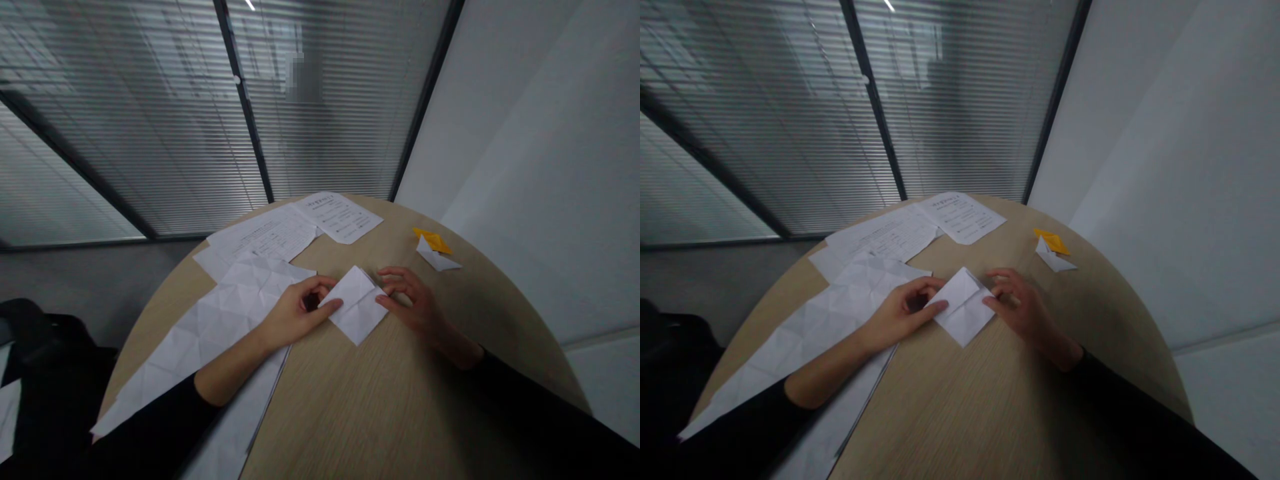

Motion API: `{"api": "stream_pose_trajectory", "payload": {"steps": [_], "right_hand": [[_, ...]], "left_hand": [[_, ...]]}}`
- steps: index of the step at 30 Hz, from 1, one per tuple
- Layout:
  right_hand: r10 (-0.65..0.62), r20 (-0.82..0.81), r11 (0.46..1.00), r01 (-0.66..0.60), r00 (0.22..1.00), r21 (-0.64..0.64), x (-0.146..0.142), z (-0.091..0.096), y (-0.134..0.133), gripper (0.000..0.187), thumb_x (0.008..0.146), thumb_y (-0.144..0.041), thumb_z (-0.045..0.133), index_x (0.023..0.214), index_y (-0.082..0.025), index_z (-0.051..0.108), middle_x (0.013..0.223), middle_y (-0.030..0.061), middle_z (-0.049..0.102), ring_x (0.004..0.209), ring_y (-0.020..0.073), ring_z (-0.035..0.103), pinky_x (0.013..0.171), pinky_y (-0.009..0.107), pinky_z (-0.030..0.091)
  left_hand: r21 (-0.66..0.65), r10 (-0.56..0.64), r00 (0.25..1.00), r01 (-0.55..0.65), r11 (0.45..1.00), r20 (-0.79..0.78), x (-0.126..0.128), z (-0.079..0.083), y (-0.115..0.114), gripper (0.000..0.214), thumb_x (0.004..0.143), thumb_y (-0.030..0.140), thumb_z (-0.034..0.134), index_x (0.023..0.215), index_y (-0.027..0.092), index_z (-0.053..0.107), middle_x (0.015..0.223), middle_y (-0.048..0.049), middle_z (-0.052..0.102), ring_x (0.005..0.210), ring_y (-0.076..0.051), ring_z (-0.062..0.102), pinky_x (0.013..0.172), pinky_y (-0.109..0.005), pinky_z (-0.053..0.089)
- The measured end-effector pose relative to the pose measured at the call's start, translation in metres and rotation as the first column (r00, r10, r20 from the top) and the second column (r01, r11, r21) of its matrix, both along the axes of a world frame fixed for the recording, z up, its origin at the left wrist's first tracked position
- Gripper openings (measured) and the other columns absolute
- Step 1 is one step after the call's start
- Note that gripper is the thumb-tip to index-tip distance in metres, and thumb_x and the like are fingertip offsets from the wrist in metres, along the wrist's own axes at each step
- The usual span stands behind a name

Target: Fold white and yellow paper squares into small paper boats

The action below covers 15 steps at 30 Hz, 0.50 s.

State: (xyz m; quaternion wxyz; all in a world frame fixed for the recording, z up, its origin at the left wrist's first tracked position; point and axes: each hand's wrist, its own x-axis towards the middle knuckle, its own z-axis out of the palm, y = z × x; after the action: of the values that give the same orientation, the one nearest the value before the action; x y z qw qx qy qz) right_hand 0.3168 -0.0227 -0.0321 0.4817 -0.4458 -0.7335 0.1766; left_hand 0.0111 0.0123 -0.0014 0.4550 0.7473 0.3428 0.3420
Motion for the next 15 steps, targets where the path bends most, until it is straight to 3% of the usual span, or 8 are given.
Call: {"api": "stream_pose_trajectory", "payload": {"steps": [2,4,8,11,15], "right_hand": [[0.007,0.004,0.999,-0.007,1.0,-0.037,-0.003,-0.001,-0.001,0.02,0.101,-0.034,0.082,0.084,-0.026,0.078,0.138,0.0096,0.083,0.121,0.0286,0.083,0.11,0.048,0.067],[0.015,0.01,0.997,-0.014,1.0,-0.075,-0.005,-0.002,-0.002,0.022,0.102,-0.035,0.08,0.083,-0.026,0.077,0.126,0.0085,0.087,0.114,0.0277,0.084,0.105,0.046,0.068],[0.011,0.001,0.992,-0.011,1.0,-0.122,-0.006,-0.002,-0.001,0.021,0.104,-0.038,0.077,0.087,-0.026,0.078,0.097,0.0048,0.086,0.085,0.0232,0.082,0.08,0.037,0.068],[0.011,0.031,0.986,-0.006,0.999,-0.169,-0.005,-0.005,0.002,0.019,0.104,-0.041,0.076,0.093,-0.026,0.078,0.084,0.0018,0.081,0.072,0.0206,0.076,0.067,0.033,0.063],[-0.027,0.129,0.991,0.043,0.991,-0.124,0.0,-0.012,0.004,0.012,0.103,-0.038,0.077,0.1,-0.026,0.077,0.084,0.0015,0.077,0.073,0.0214,0.072,0.073,0.037,0.061]], "left_hand": [[-0.035,0.017,1.0,-0.018,0.999,-0.005,0.001,-0.004,0.002,0.035,0.104,0.049,0.08,0.12,0.018,0.082,0.092,-0.0038,0.077,0.077,-0.016,0.066,0.07,-0.028,0.05],[-0.024,0.038,0.999,-0.038,0.999,-0.012,0.001,-0.006,0.003,0.035,0.105,0.052,0.079,0.107,0.017,0.084,0.09,-0.0048,0.079,0.076,-0.016,0.065,0.069,-0.028,0.049],[0.066,0.064,0.997,-0.061,0.996,-0.047,0.0,-0.005,0.003,0.038,0.107,0.052,0.078,0.096,0.017,0.084,0.083,-0.0037,0.078,0.07,-0.014,0.063,0.064,-0.026,0.047],[0.164,0.07,0.993,-0.054,0.985,-0.093,0.0,-0.005,0.003,0.037,0.11,0.05,0.076,0.092,0.018,0.083,0.078,-0.0024,0.077,0.065,-0.014,0.061,0.061,-0.026,0.045],[0.399,0.088,0.974,0.003,0.917,-0.21,-0.001,-0.006,0.005,0.026,0.11,0.04,0.074,0.095,0.021,0.082,0.078,-0.0009,0.077,0.07,-0.016,0.066,0.077,-0.033,0.052]]}}
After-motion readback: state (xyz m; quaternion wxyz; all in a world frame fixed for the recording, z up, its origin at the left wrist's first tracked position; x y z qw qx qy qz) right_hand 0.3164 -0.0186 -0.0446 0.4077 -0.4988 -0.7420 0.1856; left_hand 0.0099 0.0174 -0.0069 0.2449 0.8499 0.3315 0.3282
